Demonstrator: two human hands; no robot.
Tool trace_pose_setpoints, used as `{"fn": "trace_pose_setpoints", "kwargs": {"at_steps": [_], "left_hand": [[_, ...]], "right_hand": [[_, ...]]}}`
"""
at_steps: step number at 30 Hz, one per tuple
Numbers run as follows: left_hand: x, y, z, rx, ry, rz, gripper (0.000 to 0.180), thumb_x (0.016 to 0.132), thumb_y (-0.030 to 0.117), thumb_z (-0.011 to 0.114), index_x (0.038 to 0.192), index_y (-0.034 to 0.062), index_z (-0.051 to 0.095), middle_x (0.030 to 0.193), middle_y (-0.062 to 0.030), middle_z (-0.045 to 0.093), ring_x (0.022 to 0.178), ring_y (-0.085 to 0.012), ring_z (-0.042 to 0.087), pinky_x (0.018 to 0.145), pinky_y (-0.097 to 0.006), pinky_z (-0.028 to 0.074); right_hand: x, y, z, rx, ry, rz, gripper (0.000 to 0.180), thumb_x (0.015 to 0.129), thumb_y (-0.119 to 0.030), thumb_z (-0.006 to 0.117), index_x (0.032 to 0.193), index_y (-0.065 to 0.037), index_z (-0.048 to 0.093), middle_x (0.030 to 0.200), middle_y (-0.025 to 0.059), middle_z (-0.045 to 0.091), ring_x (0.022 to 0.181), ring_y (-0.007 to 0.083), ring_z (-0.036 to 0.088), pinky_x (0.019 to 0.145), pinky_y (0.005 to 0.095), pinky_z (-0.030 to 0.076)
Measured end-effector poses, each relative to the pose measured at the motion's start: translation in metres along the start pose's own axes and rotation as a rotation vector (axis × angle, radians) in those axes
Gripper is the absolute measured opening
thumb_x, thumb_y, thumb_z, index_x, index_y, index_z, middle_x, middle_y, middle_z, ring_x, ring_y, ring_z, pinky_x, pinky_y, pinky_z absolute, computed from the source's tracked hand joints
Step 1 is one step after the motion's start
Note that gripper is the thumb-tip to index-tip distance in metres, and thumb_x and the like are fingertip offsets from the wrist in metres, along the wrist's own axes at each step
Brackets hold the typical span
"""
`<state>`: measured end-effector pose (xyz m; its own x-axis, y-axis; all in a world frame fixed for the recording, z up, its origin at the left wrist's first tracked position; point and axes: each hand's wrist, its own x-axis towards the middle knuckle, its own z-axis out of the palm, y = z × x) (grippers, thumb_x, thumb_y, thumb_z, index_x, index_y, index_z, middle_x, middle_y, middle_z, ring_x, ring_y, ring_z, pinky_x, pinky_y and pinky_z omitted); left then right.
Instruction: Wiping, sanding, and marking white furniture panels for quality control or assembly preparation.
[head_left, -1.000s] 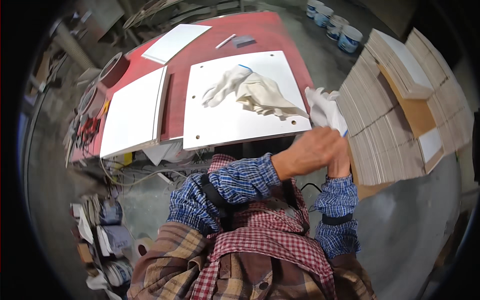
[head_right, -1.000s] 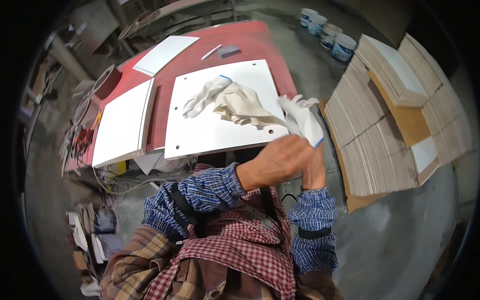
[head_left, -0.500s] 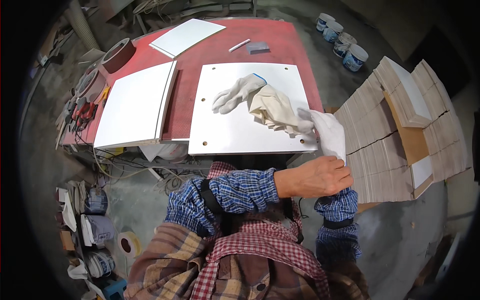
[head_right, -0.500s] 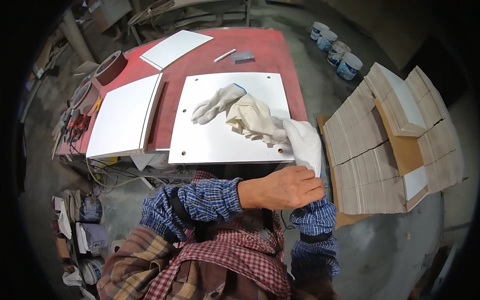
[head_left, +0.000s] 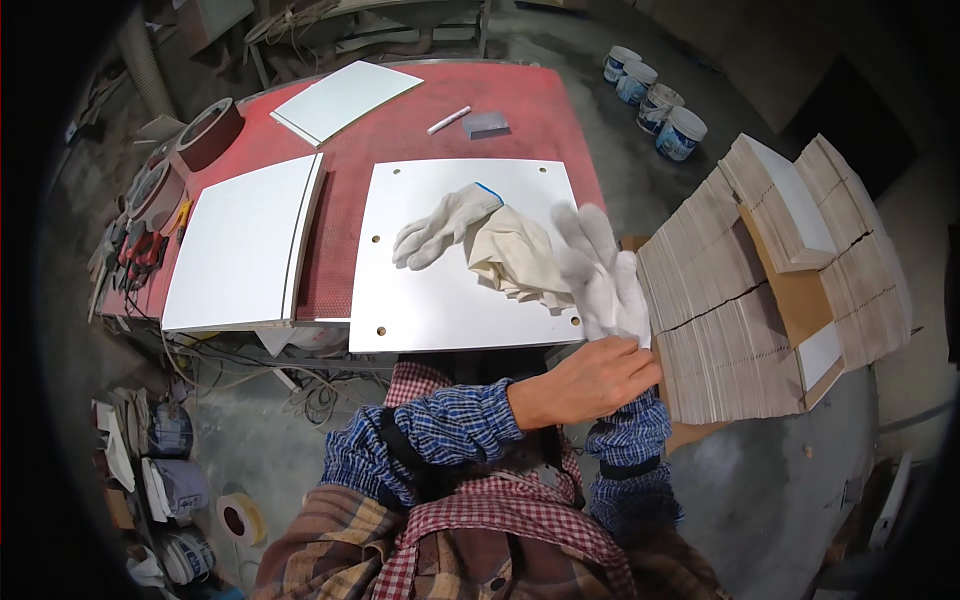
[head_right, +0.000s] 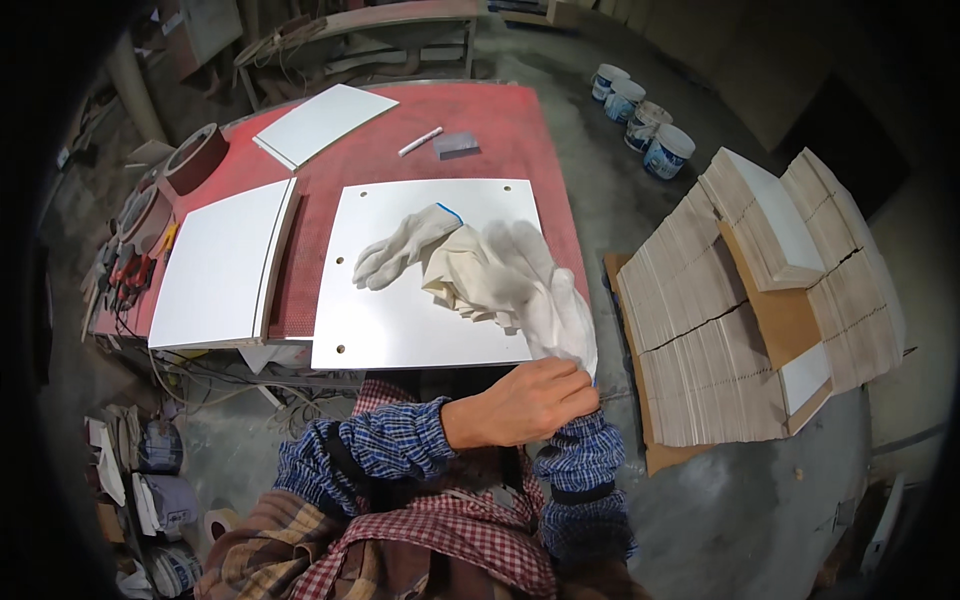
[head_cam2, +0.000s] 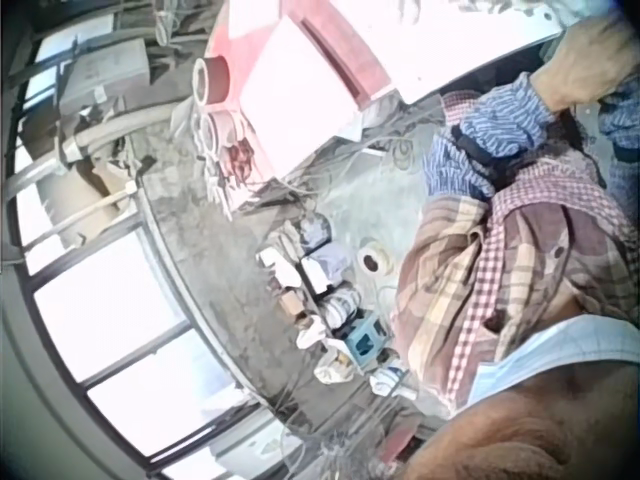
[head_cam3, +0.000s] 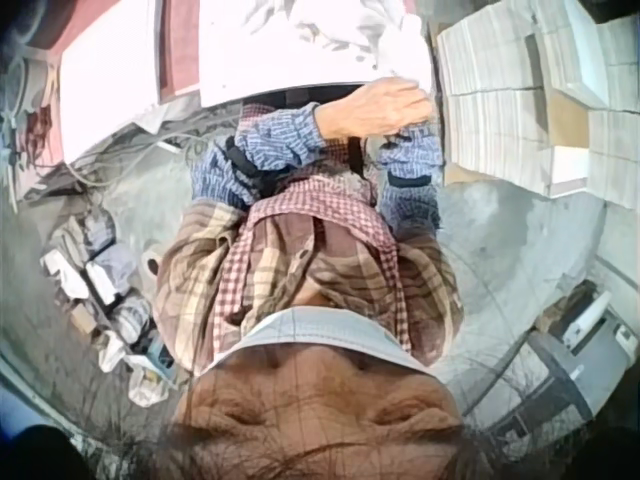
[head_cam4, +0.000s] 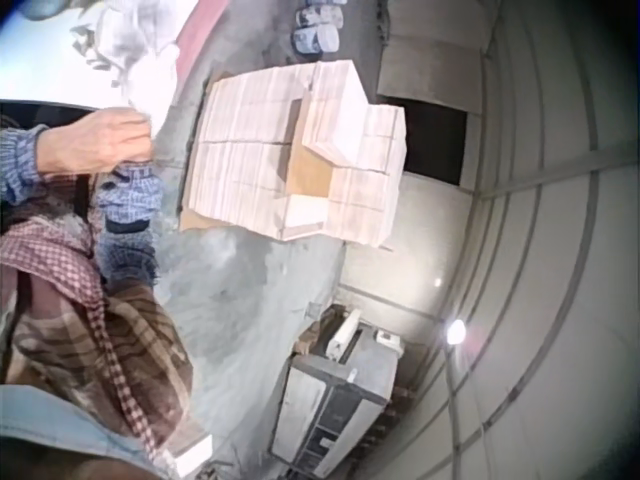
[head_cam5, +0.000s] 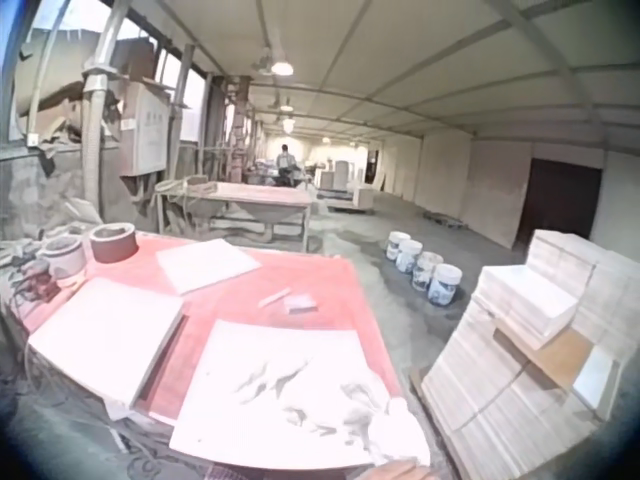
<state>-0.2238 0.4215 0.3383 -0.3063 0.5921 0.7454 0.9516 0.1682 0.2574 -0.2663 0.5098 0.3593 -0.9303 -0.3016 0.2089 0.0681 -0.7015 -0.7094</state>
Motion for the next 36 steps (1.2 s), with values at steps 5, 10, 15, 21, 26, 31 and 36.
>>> {"fn": "trace_pose_setpoints", "kwargs": {"at_steps": [5, 10, 15, 21, 26, 31, 36], "left_hand": [[0.001, -0.002, -0.002, -0.006, -0.037, 0.015, 0.020, 0.075, 0.010, 0.062, 0.093, 0.0020, 0.057, 0.090, -0.0091, 0.055, 0.086, -0.0251, 0.056, 0.079, -0.034, 0.049], [-0.003, -0.009, -0.009, -0.207, 0.014, -0.094, 0.021, 0.078, 0.006, 0.067, 0.097, 0.0023, 0.060, 0.091, -0.0107, 0.058, 0.084, -0.0288, 0.060, 0.075, -0.039, 0.051], [-0.015, -0.047, -0.034, -0.412, 0.690, -0.819, 0.033, 0.088, 0.016, 0.079, 0.109, 0.0003, 0.058, 0.093, -0.0071, 0.061, 0.081, -0.0163, 0.061, 0.073, -0.030, 0.051], [-0.032, -0.084, -0.057, -0.872, 0.644, -1.022, 0.017, 0.095, 0.016, 0.073, 0.100, 0.0010, 0.067, 0.086, -0.0030, 0.068, 0.077, -0.0093, 0.061, 0.072, -0.025, 0.049], [-0.052, -0.084, -0.042, -0.840, 0.802, -1.084, 0.015, 0.096, 0.016, 0.072, 0.096, 0.0012, 0.067, 0.083, -0.0027, 0.067, 0.074, -0.0103, 0.062, 0.073, -0.025, 0.050], [-0.055, -0.057, -0.029, -1.088, 0.573, -1.171, 0.024, 0.105, 0.023, 0.058, 0.111, 0.0000, 0.057, 0.097, -0.0070, 0.063, 0.088, -0.0150, 0.065, 0.085, -0.031, 0.056], [-0.077, -0.024, -0.003, -1.024, -0.027, -1.028, 0.031, 0.101, 0.026, 0.067, 0.114, -0.0022, 0.062, 0.103, -0.0062, 0.068, 0.096, -0.0151, 0.066, 0.088, -0.029, 0.053]], "right_hand": [[0.010, 0.003, 0.002, 0.040, -0.116, -0.111, 0.079, 0.106, -0.058, 0.034, 0.162, -0.004, 0.016, 0.167, 0.0149, 0.021, 0.150, 0.0346, 0.031, 0.122, 0.0429, 0.028], [0.015, 0.005, -0.003, 0.025, -0.185, -0.183, 0.083, 0.104, -0.063, 0.033, 0.164, -0.008, 0.013, 0.170, 0.0126, 0.011, 0.152, 0.0388, 0.025, 0.124, 0.0463, 0.025], [0.004, 0.000, -0.004, -0.015, -0.156, -0.168, 0.093, 0.099, -0.073, 0.032, 0.164, -0.010, 0.013, 0.171, 0.0117, 0.011, 0.155, 0.0376, 0.017, 0.127, 0.0466, 0.011], [0.000, 0.006, -0.002, -0.040, -0.173, -0.133, 0.089, 0.101, -0.071, 0.028, 0.163, -0.009, 0.018, 0.171, 0.0112, 0.016, 0.155, 0.0341, 0.017, 0.125, 0.0500, 0.014], [0.003, 0.017, 0.006, 0.125, -0.206, -0.187, 0.089, 0.099, -0.075, 0.027, 0.164, -0.014, 0.020, 0.171, 0.0081, 0.015, 0.155, 0.0346, 0.017, 0.125, 0.0536, 0.015], [0.005, 0.011, 0.011, 0.400, -0.117, -0.183, 0.096, 0.093, -0.082, 0.029, 0.165, -0.020, 0.016, 0.171, 0.0104, 0.014, 0.155, 0.0367, 0.017, 0.124, 0.0533, 0.017], [0.007, 0.013, 0.000, 0.500, -0.053, -0.117, 0.101, 0.089, -0.085, 0.030, 0.165, -0.020, 0.016, 0.171, 0.0122, 0.013, 0.155, 0.0365, 0.016, 0.124, 0.0526, 0.016]]}}
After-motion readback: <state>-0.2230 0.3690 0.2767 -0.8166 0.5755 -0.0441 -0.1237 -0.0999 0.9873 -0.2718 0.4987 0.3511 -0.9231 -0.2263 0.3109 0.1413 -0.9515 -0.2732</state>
